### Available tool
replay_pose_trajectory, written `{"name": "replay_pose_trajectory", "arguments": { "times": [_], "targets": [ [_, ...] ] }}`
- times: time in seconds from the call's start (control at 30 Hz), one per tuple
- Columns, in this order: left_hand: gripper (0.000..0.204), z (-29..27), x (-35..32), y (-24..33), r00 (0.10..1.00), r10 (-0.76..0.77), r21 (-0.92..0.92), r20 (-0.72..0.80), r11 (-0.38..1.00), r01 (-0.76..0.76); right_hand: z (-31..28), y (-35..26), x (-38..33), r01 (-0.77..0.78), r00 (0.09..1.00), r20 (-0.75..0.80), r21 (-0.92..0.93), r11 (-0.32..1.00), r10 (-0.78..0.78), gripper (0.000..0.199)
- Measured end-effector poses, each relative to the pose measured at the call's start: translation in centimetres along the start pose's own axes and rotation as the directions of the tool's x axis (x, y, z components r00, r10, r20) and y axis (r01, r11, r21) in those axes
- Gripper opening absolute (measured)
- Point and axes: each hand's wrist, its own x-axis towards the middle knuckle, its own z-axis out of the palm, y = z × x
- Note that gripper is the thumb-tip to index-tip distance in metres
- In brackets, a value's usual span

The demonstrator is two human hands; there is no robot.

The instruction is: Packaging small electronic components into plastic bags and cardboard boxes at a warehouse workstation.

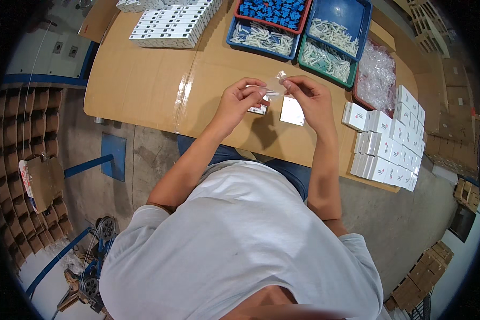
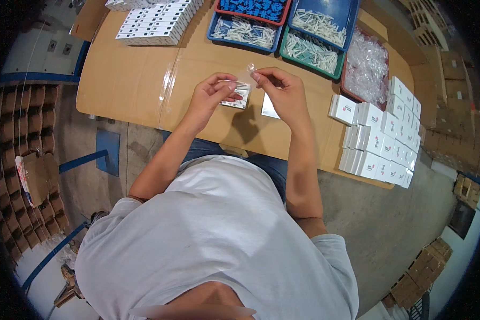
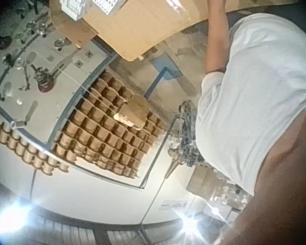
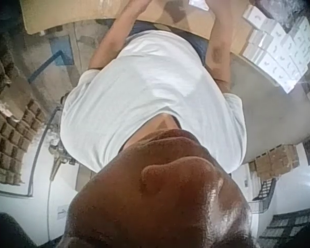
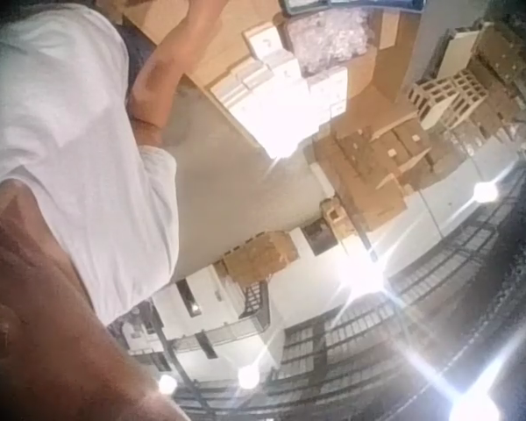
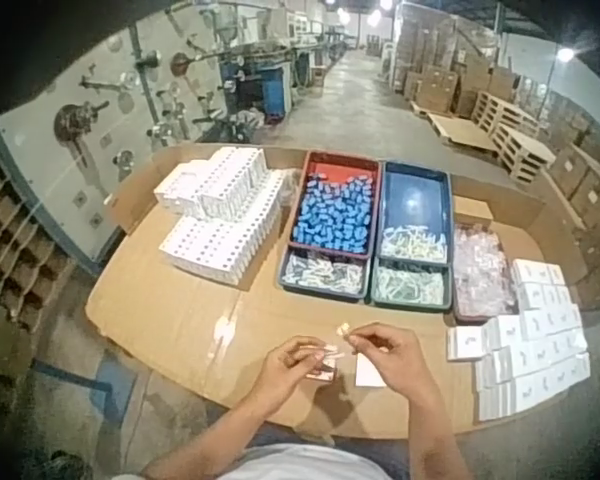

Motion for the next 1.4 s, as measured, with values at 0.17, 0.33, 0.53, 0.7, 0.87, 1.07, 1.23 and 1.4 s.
{"name": "replay_pose_trajectory", "arguments": {
  "times": [0.17, 0.33, 0.53, 0.7, 0.87, 1.07, 1.23, 1.4],
  "targets": [
    [0.016, -0.1, 0.2, -0.2, 0.995, 0.044, -0.009, -0.094, 0.999, -0.045, 0.1, 0.2, 0.0, -0.007, 1.0, 0.003, -0.029, 1.0, 0.007, 0.019],
    [0.029, 0.2, 0.3, -0.9, 0.977, 0.133, -0.028, -0.167, 0.99, -0.14, 0.6, 0.9, -0.1, -0.027, 0.999, 0.042, 0.124, 0.992, 0.022, 0.017],
    [0.039, 0.6, 0.1, -1.2, 0.988, 0.109, -0.1, -0.109, 0.988, -0.12, 1.0, 1.6, 0.1, -0.007, 1.0, -0.019, 0.205, 0.979, 0.011, 0.018],
    [0.037, 0.3, 0.4, -1.5, 0.986, 0.112, -0.098, -0.121, 0.987, -0.125, 0.9, 1.7, 0.0, -0.016, 1.0, -0.013, 0.189, 0.982, 0.018, 0.018],
    [0.032, 0.1, 0.6, -1.8, 0.982, 0.058, -0.077, -0.178, 0.994, -0.073, 1.0, 1.4, -0.3, -0.03, 0.999, -0.009, 0.189, 0.981, 0.032, 0.018],
    [0.028, 0.5, 0.5, -2.1, 0.97, 0.134, -0.142, -0.202, 0.976, -0.165, 1.6, 1.7, -0.3, -0.008, 1.0, -0.006, 0.205, 0.979, 0.009, 0.017],
    [0.018, 0.1, 0.6, -2.6, 0.964, 0.08, -0.243, -0.254, 0.959, -0.144, 1.5, 2.0, -0.3, -0.14, 0.986, 0.116, 0.169, 0.976, 0.121, 0.017],
    [0.019, 0.4, 0.2, -1.7, 0.964, 0.074, -0.106, -0.255, 0.989, -0.104, 1.9, 1.9, -0.6, -0.131, 0.987, 0.112, 0.143, 0.981, 0.115, 0.015]
  ]
}}
